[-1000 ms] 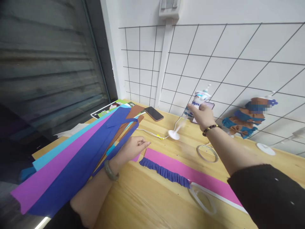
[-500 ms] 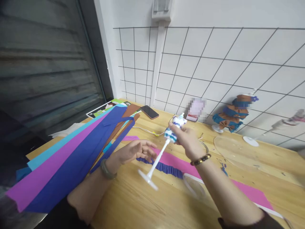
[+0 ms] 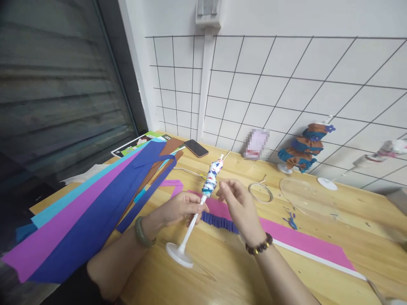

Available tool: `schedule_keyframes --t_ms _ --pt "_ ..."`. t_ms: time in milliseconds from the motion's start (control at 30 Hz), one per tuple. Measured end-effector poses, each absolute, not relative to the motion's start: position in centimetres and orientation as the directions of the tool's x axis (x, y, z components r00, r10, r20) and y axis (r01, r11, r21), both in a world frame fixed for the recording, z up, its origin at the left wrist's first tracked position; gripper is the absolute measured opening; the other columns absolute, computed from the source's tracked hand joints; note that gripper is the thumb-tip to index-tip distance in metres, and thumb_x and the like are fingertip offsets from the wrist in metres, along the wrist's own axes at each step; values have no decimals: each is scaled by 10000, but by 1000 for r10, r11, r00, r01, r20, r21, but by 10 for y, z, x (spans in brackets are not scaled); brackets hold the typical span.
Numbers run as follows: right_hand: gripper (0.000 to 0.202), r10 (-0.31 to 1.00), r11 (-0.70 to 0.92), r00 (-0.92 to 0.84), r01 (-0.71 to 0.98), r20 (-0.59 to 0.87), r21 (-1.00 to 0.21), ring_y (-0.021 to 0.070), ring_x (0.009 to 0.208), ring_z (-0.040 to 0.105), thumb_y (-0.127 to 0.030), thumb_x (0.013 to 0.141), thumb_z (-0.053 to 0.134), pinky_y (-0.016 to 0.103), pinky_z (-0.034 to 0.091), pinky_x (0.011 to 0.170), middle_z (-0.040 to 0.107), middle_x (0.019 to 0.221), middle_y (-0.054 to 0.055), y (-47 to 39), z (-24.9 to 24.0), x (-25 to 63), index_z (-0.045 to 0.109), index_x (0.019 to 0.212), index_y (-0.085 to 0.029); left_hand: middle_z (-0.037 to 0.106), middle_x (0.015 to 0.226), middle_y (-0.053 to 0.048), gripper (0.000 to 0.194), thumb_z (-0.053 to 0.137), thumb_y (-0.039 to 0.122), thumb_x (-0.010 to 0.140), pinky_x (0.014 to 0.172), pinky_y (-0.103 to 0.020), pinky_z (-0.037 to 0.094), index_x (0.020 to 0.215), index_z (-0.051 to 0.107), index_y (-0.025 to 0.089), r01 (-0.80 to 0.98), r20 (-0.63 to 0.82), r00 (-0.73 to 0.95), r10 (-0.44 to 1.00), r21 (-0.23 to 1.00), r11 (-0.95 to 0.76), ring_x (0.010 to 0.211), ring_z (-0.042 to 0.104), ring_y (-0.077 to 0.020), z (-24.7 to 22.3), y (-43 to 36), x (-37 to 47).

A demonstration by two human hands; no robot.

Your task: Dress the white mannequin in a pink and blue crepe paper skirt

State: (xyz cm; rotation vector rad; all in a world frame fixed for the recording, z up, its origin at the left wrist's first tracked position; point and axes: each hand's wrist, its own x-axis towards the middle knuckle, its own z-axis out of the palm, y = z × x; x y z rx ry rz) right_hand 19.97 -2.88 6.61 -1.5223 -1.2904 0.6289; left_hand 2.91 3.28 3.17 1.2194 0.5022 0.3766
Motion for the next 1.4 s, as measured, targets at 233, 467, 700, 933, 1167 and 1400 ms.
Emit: schedule_keyframes --t_ms 233,467,700,933,1167,1400 --pt "263 746 456 -152 826 648 -331 178 809 590 -141 847 545 326 481 683 624 891 72 -70 45 223 583 1094 -223 548 506 16 363 635 418 733 403 -196 315 899 670 97 141 -266 901 342 927 349 395 461 -60 32 29 28" --pt "378 724 526 -333 834 603 -171 164 742 537 -39 839 517 312 429 605 607 854 68 -87 40 229 543 1182 -196 524 486 29 327 641 395 727 393 -194 307 875 683 107 279 -359 898 254 912 302 383 422 -56 38 20 29" --pt "393 717 545 -405 833 568 -93 199 768 508 -18 828 494 342 400 622 608 896 103 -98 35 234 516 1202 -138 520 481 44 273 647 358 731 364 -185 291 855 681 117 334 -400 877 267 906 261 346 393 -42 43 17 29" --pt "363 718 501 -428 865 549 19 217 753 491 -51 836 489 364 382 629 609 885 116 -102 36 226 509 1193 -115 515 467 44 291 639 394 738 348 -171 282 642 591 124 320 -356 890 286 933 166 337 405 -36 45 14 31" --pt "227 706 437 -285 896 648 -82 197 744 522 -58 836 501 343 426 627 600 855 96 -97 35 222 525 1039 -156 473 442 59 335 618 436 740 352 -175 283 611 528 140 302 -324 894 308 946 118 336 384 -40 48 12 32" --pt "208 763 406 -125 856 634 -321 193 797 556 -81 859 485 332 459 668 591 856 74 -94 32 220 532 1027 -193 479 502 61 365 621 501 705 367 -177 312 695 552 143 261 -277 889 365 961 94 359 388 -40 40 15 35"
